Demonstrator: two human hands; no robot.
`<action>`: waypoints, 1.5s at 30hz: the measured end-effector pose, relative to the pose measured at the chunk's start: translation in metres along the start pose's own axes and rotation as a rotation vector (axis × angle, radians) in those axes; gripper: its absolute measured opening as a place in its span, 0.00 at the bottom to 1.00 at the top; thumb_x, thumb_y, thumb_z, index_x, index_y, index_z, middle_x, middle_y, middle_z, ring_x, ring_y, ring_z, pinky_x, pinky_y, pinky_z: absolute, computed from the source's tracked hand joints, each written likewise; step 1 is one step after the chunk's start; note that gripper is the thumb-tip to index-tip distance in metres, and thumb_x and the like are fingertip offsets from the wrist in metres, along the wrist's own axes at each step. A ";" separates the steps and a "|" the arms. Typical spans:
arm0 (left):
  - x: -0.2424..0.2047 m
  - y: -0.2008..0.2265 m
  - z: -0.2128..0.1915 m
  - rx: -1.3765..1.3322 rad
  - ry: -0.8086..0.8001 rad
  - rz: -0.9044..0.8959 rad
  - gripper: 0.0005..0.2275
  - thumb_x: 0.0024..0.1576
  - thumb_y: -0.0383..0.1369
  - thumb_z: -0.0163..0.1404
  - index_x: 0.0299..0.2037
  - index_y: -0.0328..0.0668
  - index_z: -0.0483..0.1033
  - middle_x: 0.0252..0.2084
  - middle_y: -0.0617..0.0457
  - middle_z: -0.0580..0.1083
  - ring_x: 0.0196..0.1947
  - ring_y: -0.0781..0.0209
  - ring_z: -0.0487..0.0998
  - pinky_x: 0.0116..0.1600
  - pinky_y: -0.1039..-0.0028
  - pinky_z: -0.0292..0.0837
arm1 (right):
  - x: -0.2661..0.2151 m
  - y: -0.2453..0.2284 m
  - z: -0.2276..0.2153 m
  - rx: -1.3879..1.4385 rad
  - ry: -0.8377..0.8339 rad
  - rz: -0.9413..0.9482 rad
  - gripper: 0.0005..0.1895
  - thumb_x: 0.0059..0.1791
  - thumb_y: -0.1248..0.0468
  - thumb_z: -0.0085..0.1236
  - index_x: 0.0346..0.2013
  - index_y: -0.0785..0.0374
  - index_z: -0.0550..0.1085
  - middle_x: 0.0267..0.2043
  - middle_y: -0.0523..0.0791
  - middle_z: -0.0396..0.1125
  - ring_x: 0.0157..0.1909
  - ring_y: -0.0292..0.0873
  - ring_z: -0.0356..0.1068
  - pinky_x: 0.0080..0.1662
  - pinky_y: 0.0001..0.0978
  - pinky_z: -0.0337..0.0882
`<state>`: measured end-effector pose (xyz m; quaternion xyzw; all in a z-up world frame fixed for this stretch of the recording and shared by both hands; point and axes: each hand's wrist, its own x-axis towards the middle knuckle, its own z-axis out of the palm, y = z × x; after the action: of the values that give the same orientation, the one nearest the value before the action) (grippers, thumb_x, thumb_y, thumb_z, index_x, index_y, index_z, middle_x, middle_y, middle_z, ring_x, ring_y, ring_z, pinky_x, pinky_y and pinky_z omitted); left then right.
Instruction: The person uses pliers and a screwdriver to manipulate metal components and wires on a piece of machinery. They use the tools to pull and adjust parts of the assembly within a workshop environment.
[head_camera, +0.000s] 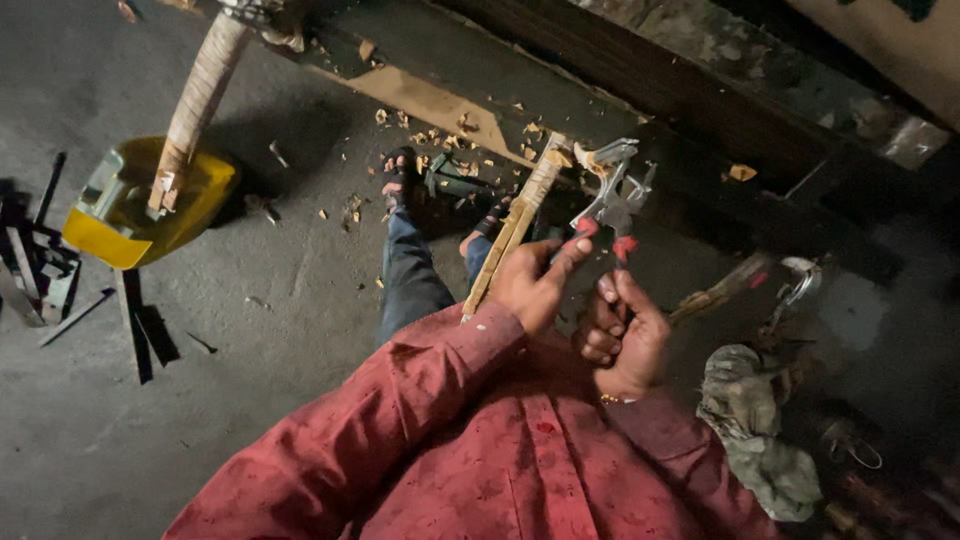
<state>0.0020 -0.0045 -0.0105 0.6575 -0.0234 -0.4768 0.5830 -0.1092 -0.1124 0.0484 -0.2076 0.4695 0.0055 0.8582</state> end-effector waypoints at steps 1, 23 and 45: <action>0.000 0.000 0.000 -0.006 -0.017 -0.030 0.23 0.61 0.50 0.49 0.38 0.30 0.80 0.20 0.54 0.67 0.24 0.67 0.65 0.29 0.69 0.62 | 0.000 0.000 0.000 -0.016 0.016 -0.002 0.14 0.58 0.51 0.45 0.34 0.53 0.63 0.18 0.35 0.46 0.14 0.30 0.40 0.18 0.24 0.43; 0.021 -0.034 -0.001 -0.279 -0.212 -0.124 0.24 0.64 0.52 0.48 0.23 0.40 0.70 0.19 0.63 0.63 0.19 0.73 0.61 0.23 0.74 0.55 | -0.001 0.015 0.019 -0.073 0.168 -0.073 0.14 0.57 0.50 0.47 0.33 0.53 0.64 0.18 0.35 0.47 0.14 0.31 0.42 0.19 0.25 0.44; 0.033 -0.038 -0.024 -0.322 -0.412 -0.182 0.23 0.62 0.51 0.49 0.21 0.43 0.71 0.17 0.61 0.63 0.18 0.71 0.61 0.24 0.72 0.55 | 0.000 0.035 0.065 -0.135 0.364 -0.185 0.13 0.58 0.53 0.45 0.33 0.57 0.65 0.18 0.36 0.48 0.14 0.31 0.44 0.18 0.27 0.45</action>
<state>0.0152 0.0063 -0.0635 0.4447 -0.0061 -0.6485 0.6178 -0.0647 -0.0568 0.0671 -0.3044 0.5942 -0.0796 0.7402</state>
